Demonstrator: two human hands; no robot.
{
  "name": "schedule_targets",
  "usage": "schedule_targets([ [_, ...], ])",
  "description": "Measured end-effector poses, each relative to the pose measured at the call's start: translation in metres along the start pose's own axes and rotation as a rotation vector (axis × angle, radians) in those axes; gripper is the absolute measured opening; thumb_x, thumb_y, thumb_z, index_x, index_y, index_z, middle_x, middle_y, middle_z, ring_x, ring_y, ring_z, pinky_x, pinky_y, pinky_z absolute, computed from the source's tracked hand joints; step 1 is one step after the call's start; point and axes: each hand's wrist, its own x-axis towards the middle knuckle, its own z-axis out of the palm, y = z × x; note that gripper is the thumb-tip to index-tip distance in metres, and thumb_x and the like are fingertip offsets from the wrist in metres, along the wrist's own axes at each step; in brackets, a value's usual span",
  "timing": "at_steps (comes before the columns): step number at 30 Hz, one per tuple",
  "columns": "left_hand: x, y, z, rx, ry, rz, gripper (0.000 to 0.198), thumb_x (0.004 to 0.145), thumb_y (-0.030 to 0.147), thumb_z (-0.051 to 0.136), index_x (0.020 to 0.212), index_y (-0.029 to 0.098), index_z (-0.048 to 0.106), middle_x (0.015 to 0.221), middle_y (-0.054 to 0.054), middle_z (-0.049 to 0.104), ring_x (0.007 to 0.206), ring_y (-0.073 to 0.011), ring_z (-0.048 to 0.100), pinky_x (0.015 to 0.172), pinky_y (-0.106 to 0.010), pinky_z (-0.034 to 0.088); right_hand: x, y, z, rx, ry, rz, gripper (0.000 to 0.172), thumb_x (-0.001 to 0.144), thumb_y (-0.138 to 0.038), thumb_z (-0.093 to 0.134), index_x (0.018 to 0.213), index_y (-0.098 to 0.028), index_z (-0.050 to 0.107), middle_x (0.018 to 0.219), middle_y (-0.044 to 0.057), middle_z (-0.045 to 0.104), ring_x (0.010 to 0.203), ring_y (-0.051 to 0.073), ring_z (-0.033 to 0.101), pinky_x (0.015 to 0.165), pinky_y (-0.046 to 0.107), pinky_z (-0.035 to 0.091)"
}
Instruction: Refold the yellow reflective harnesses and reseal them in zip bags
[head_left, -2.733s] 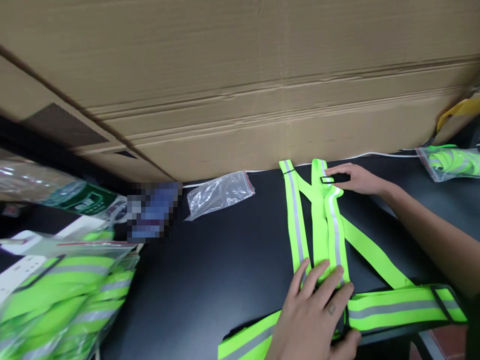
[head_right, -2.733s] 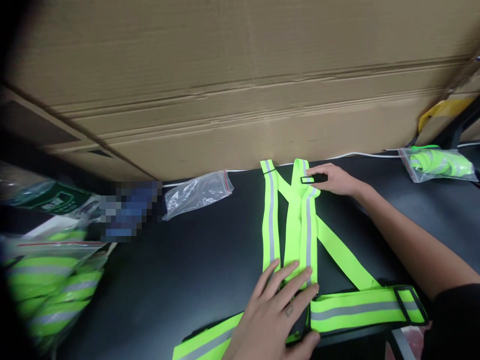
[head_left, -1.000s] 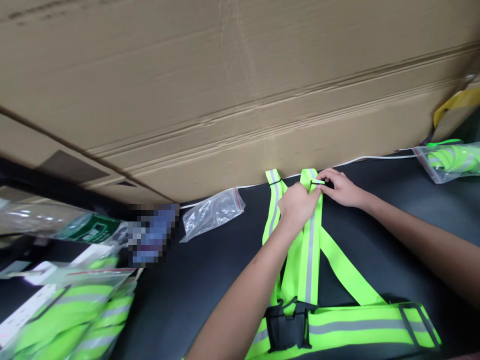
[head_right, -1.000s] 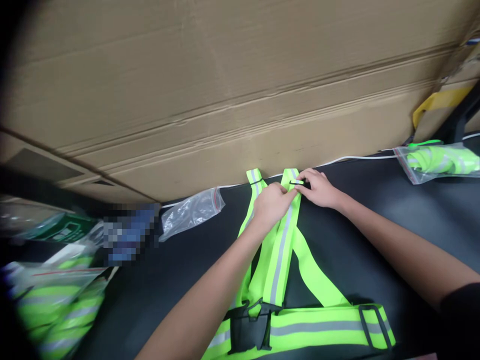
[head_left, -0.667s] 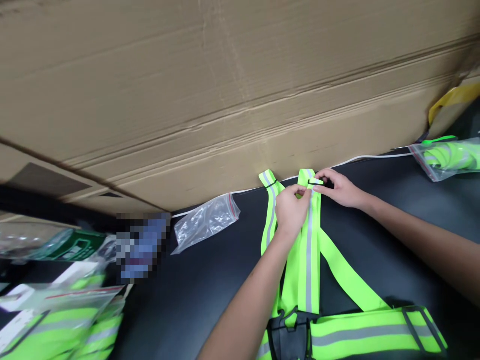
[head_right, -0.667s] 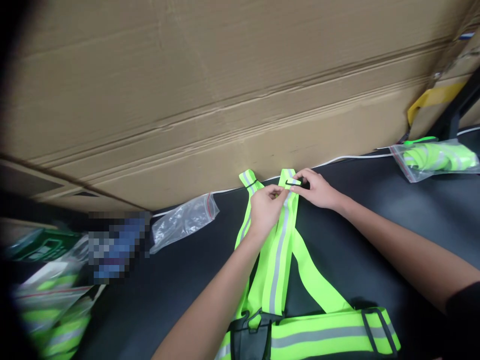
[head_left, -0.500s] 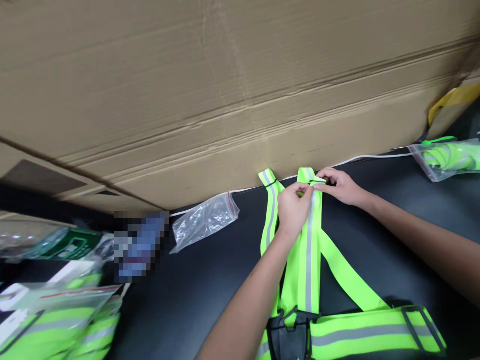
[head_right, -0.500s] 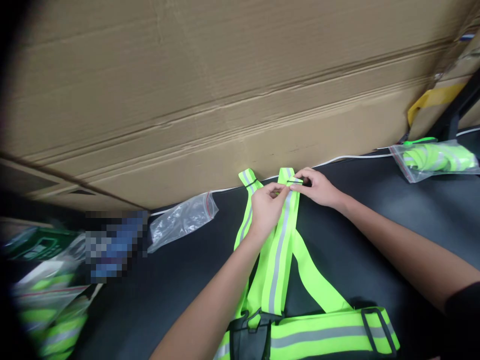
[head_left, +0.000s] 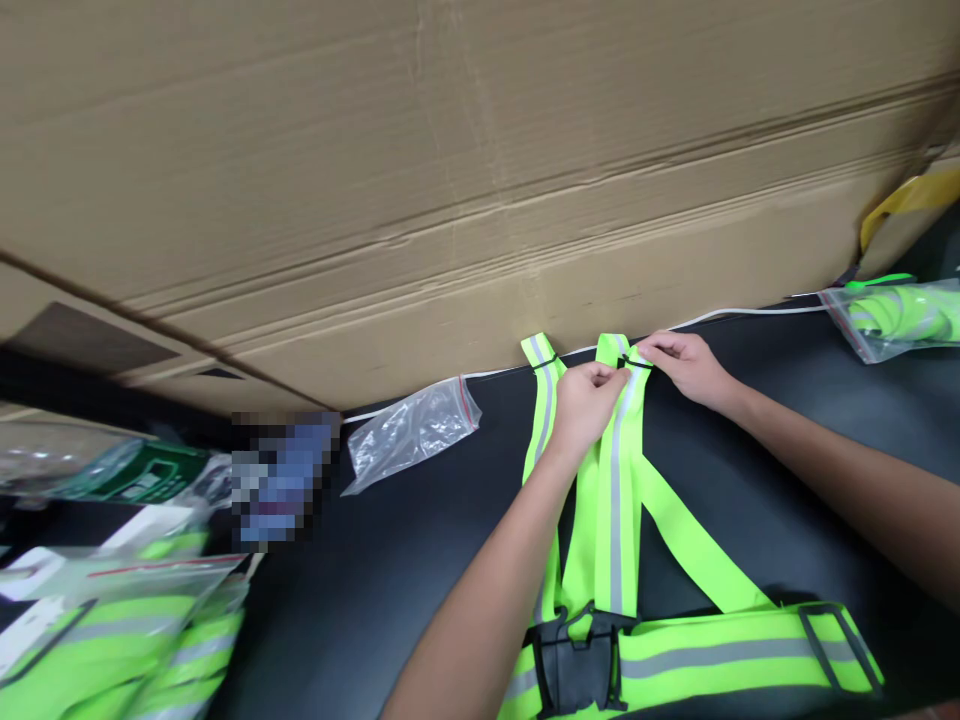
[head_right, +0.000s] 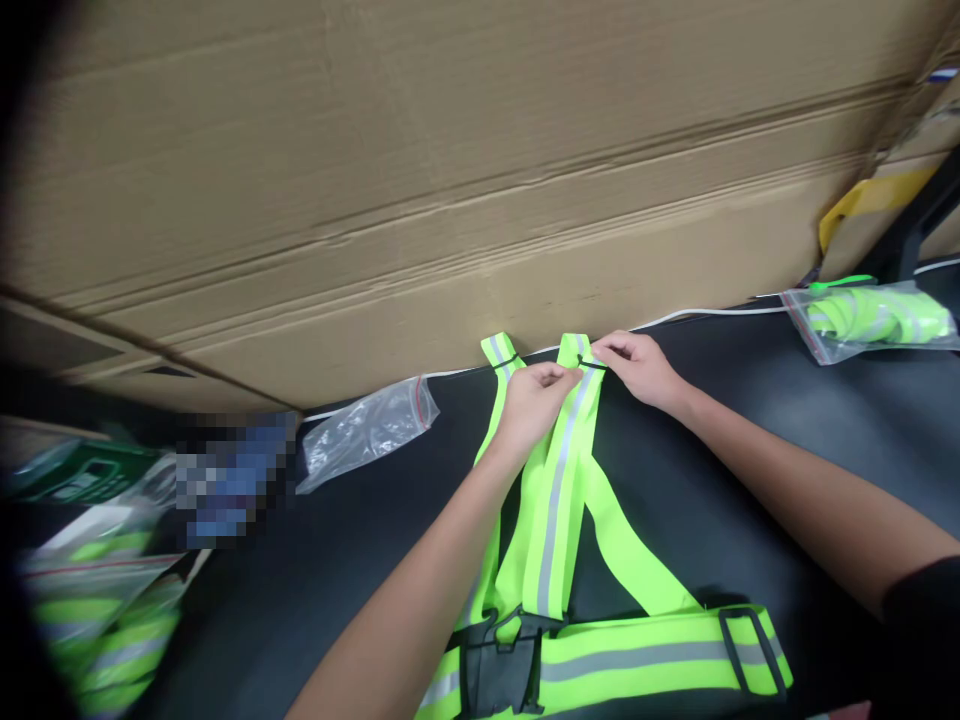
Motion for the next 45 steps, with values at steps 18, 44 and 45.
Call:
schedule_targets([
  [18,0.004,-0.007,0.0,-0.051,-0.03,0.078,0.015,0.082,0.031,0.067,0.075,0.018,0.073,0.074,-0.002,0.071,0.068,-0.0161,0.06,0.065,-0.028,0.045,-0.009,-0.006,0.018,0.236,0.286,0.225,0.053,0.054,-0.042,0.093,0.089,-0.02,0.061,0.081,0.001,0.065,0.07,0.016,0.066,0.069,0.033,0.057],
  [44,0.005,-0.004,0.006,-0.078,0.013,-0.078,0.036,0.073,0.028,0.081,0.098,0.019,0.058,0.056,0.007,0.059,0.04,-0.0073,0.041,0.043,-0.023,0.028,0.003,-0.013,0.024,0.372,0.274,0.359,0.048,0.065,-0.034,0.083,0.1,-0.021,0.053,0.08,0.0,0.064,0.055,0.01,0.05,0.05,0.027,0.042],
  [45,0.005,-0.003,0.007,-0.077,0.014,-0.066,0.037,0.074,0.028,0.079,0.103,0.019,0.058,0.056,0.007,0.058,0.041,-0.0077,0.041,0.044,-0.023,0.029,0.003,-0.012,0.024,0.373,0.28,0.362,0.048,0.065,-0.033,0.083,0.1,-0.021,0.053,0.078,-0.001,0.064,0.055,0.01,0.05,0.049,0.026,0.042],
])
